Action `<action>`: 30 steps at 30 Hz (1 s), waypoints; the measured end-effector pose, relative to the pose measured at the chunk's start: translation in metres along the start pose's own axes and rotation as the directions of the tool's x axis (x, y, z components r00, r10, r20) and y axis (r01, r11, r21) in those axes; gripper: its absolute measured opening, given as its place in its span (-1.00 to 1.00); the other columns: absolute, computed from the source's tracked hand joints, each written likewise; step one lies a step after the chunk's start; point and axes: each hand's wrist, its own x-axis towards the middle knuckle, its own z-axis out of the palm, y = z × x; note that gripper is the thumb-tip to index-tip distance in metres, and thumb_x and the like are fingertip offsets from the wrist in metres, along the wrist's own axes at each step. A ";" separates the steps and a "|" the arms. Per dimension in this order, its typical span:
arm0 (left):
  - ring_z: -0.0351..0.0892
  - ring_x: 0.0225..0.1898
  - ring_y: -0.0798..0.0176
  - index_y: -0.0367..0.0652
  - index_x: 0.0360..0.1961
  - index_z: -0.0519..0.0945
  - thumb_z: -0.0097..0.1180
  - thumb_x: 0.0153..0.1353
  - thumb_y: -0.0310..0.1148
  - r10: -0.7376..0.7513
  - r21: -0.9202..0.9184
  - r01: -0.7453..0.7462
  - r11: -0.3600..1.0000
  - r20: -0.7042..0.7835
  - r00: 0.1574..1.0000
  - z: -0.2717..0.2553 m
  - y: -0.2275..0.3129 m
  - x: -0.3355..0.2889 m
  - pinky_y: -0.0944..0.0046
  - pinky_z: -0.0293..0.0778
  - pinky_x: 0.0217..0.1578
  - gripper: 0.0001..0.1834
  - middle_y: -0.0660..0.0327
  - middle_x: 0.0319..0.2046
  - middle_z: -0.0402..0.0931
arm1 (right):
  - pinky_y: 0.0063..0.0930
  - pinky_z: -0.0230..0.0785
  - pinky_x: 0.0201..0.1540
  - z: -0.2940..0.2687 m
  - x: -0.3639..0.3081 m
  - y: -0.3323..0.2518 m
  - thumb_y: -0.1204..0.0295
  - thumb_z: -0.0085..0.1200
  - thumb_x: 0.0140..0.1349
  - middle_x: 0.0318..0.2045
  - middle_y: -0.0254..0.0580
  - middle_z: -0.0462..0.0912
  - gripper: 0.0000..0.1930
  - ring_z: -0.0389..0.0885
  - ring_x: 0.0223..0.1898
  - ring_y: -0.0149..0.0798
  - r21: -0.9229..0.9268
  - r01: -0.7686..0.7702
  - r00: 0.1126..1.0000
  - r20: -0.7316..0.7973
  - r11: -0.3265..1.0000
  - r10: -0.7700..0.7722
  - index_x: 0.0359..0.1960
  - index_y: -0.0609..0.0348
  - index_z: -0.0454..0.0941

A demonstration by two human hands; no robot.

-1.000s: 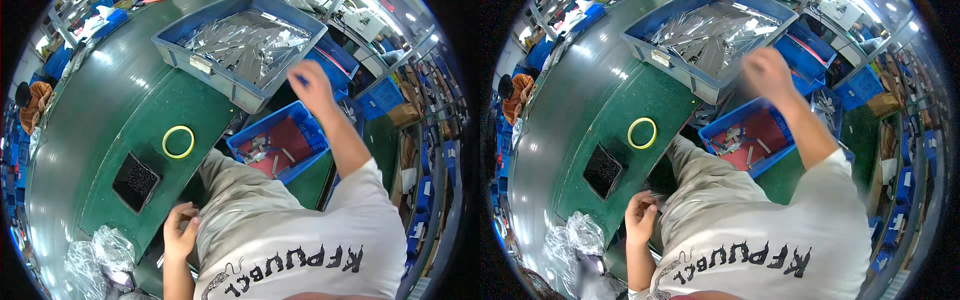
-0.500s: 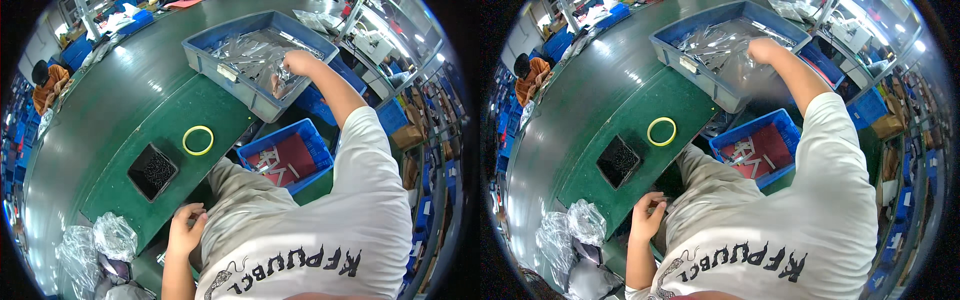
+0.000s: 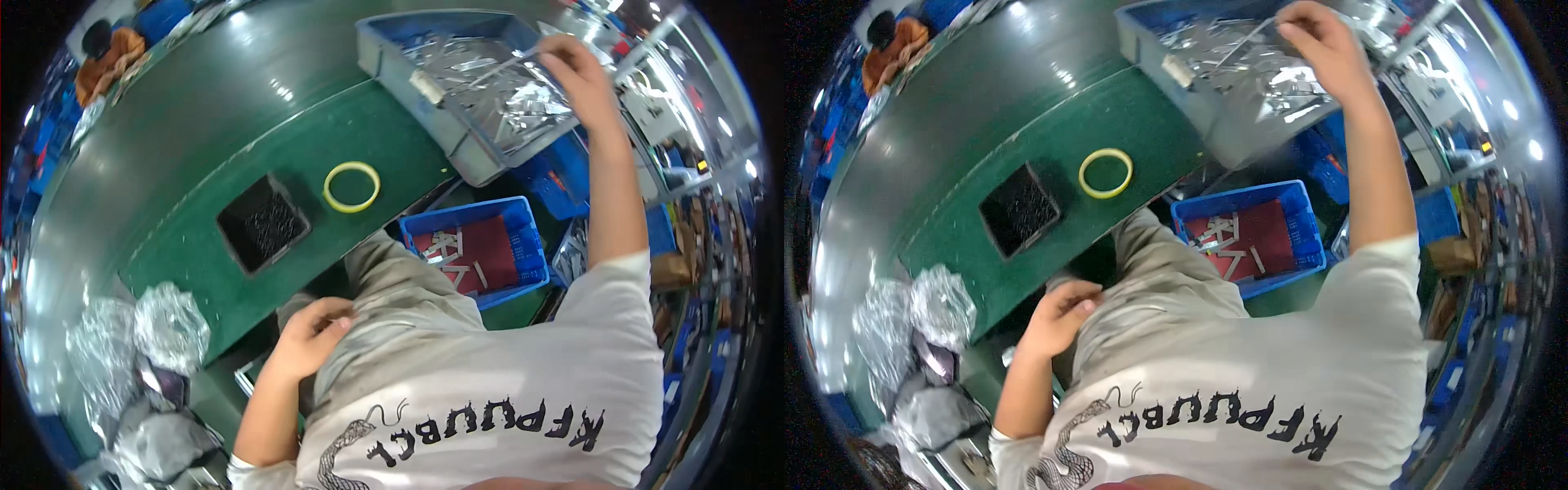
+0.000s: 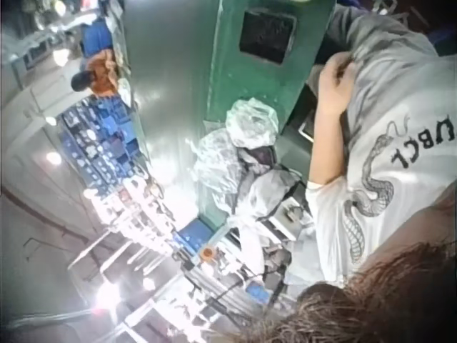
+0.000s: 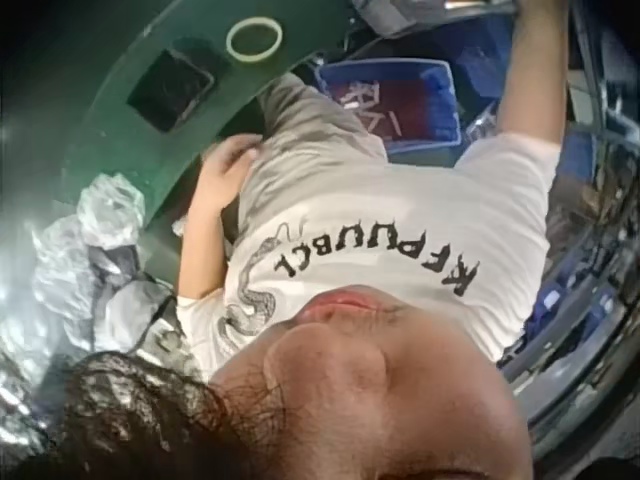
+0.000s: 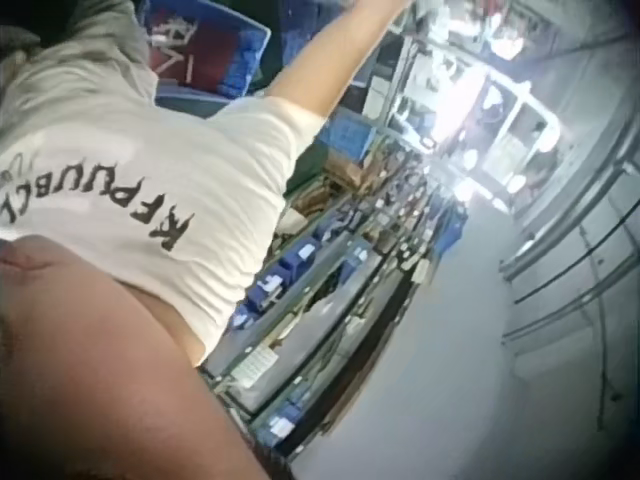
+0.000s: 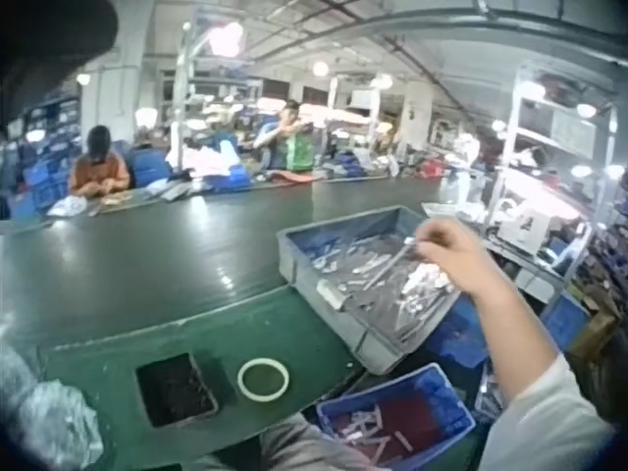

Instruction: Applying yellow adhesive tape to small metal components and sorting them into bins.

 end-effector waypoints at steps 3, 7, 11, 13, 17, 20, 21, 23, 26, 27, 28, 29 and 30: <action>0.56 0.08 0.11 -0.34 0.24 0.41 0.07 0.38 0.01 -0.045 -0.427 0.102 0.899 0.141 0.989 0.004 0.001 -0.003 0.17 0.46 0.07 -0.35 -0.06 0.05 0.56 | -0.45 0.35 -0.25 0.075 -0.058 -0.091 0.53 0.05 0.28 -0.40 -0.23 0.60 -0.95 0.52 -0.34 -0.30 0.158 0.377 0.926 -0.084 0.913 -0.368 -0.32 0.20 0.56; 0.50 0.16 -0.02 -0.30 0.40 0.16 -0.09 0.38 0.21 0.155 -0.723 -0.052 0.689 0.077 0.985 0.031 0.022 -0.001 0.06 0.48 0.08 -0.15 -0.14 0.21 0.42 | -0.36 0.36 -0.26 0.140 -0.134 -0.131 0.38 0.14 0.15 -0.19 -0.39 0.66 -0.96 0.56 -0.27 -0.30 0.282 0.828 0.474 0.108 0.485 -0.874 -0.35 -0.05 0.59; 0.60 -0.07 0.05 -0.17 0.23 0.34 -0.13 0.46 0.06 0.070 -0.769 -0.207 0.605 -0.207 0.976 0.034 0.032 -0.012 0.09 0.58 -0.15 -0.44 0.01 -0.05 0.54 | -0.39 0.38 -0.15 0.211 -0.196 -0.140 0.42 0.10 0.19 -0.06 -0.40 0.63 -0.88 0.59 -0.15 -0.31 0.389 0.822 0.409 0.103 0.415 -0.907 -0.24 -0.09 0.59; 0.55 -0.40 0.19 -0.16 0.00 0.41 -0.15 0.49 -0.07 -0.055 -0.744 -0.257 0.617 -0.367 0.929 0.029 0.032 -0.011 0.18 0.54 -0.37 -0.64 0.20 -0.40 0.50 | -0.38 0.37 -0.14 0.221 -0.201 -0.139 0.45 0.07 0.20 -0.07 -0.41 0.62 -0.85 0.59 -0.13 -0.31 0.389 0.809 0.414 0.156 0.441 -0.897 -0.21 -0.09 0.58; 0.46 -0.49 0.32 -0.18 -0.01 0.41 -0.21 0.54 -0.19 -0.099 -0.731 -0.252 0.634 -0.400 0.911 0.012 0.019 -0.015 0.31 0.42 -0.48 -0.71 0.21 -0.43 0.46 | -0.24 0.35 -0.08 0.229 -0.143 -0.126 0.50 0.25 0.03 -0.19 -0.26 0.59 -0.73 0.56 -0.14 -0.11 0.303 0.518 0.683 0.416 0.800 -0.600 -0.19 0.06 0.55; 0.45 -0.55 0.37 -0.15 -0.08 0.37 -0.14 0.52 -0.24 -0.118 -0.565 -0.155 0.811 -0.416 0.902 0.015 0.021 -0.012 0.36 0.38 -0.58 -0.80 0.25 -0.44 0.44 | -0.09 0.32 0.07 0.264 -0.114 -0.104 0.37 0.29 0.07 -0.11 -0.10 0.62 -0.71 0.56 -0.06 0.03 -0.090 0.259 0.942 0.242 0.962 -0.231 -0.17 0.15 0.57; 0.46 -0.56 0.38 -0.15 -0.11 0.35 -0.13 0.52 -0.25 -0.126 -0.543 -0.142 0.827 -0.426 0.896 0.016 0.019 -0.010 0.36 0.39 -0.59 -0.81 0.24 -0.44 0.44 | -0.10 0.30 0.09 0.273 -0.117 -0.091 0.36 0.28 0.10 -0.10 -0.12 0.62 -0.73 0.56 -0.04 0.01 -0.242 0.242 0.938 0.307 0.939 -0.163 -0.17 0.15 0.58; 0.52 -0.56 0.37 -0.16 -0.17 0.33 -0.09 0.50 -0.29 -0.109 -0.521 -0.141 0.842 -0.419 0.901 0.018 0.015 -0.007 0.36 0.46 -0.58 -0.83 0.22 -0.44 0.45 | -0.11 0.28 0.12 0.282 -0.121 -0.074 0.35 0.26 0.13 -0.09 -0.14 0.63 -0.75 0.57 -0.02 -0.01 -0.383 0.241 0.926 0.367 0.892 -0.092 -0.18 0.14 0.59; 0.56 -0.54 0.36 -0.18 -0.17 0.33 -0.09 0.50 -0.30 -0.087 -0.515 -0.120 0.849 -0.361 0.929 0.015 0.014 -0.005 0.35 0.49 -0.57 -0.83 0.20 -0.42 0.47 | -0.14 0.25 0.16 0.284 -0.126 -0.069 0.36 0.25 0.13 -0.14 -0.19 0.66 -0.78 0.58 -0.03 -0.05 -0.329 0.108 0.885 0.461 0.938 0.060 -0.21 0.16 0.59; 0.58 -0.54 0.34 -0.20 -0.17 0.33 -0.08 0.50 -0.30 -0.134 -0.501 -0.066 0.863 -0.354 0.926 0.014 0.019 -0.005 0.36 0.50 -0.56 -0.82 0.18 -0.41 0.50 | -0.15 0.25 0.17 0.282 -0.130 -0.067 0.37 0.24 0.15 -0.22 -0.20 0.68 -0.80 0.60 -0.08 -0.06 -0.278 0.120 0.907 0.420 0.953 0.008 -0.23 0.17 0.59; 0.58 -0.54 0.34 -0.20 -0.17 0.33 -0.08 0.50 -0.30 -0.144 -0.508 -0.062 0.859 -0.356 0.923 0.014 0.019 -0.005 0.36 0.50 -0.56 -0.82 0.18 -0.41 0.50 | -0.16 0.24 0.18 0.280 -0.135 -0.066 0.38 0.23 0.17 -0.29 -0.20 0.69 -0.82 0.62 -0.13 -0.08 -0.228 0.133 0.926 0.374 0.965 -0.039 -0.25 0.18 0.59; 0.58 -0.55 0.34 -0.21 -0.17 0.34 -0.09 0.50 -0.30 -0.150 -0.539 -0.065 0.840 -0.346 0.926 0.012 0.019 -0.004 0.35 0.50 -0.56 -0.82 0.18 -0.42 0.51 | -0.12 0.29 0.14 0.276 -0.140 -0.070 0.45 0.18 0.21 -0.47 -0.20 0.67 -0.89 0.65 -0.34 -0.08 -0.146 0.171 0.938 0.327 0.974 -0.115 -0.28 0.20 0.57; 0.57 -0.56 0.34 -0.22 -0.16 0.34 -0.09 0.50 -0.30 -0.156 -0.569 -0.068 0.820 -0.336 0.929 0.012 0.017 -0.003 0.35 0.50 -0.57 -0.81 0.17 -0.43 0.52 | -0.12 0.29 0.14 0.271 -0.145 -0.073 0.45 0.18 0.21 -0.47 -0.20 0.67 -0.89 0.65 -0.34 -0.08 -0.147 0.162 0.937 0.332 0.976 -0.106 -0.28 0.20 0.57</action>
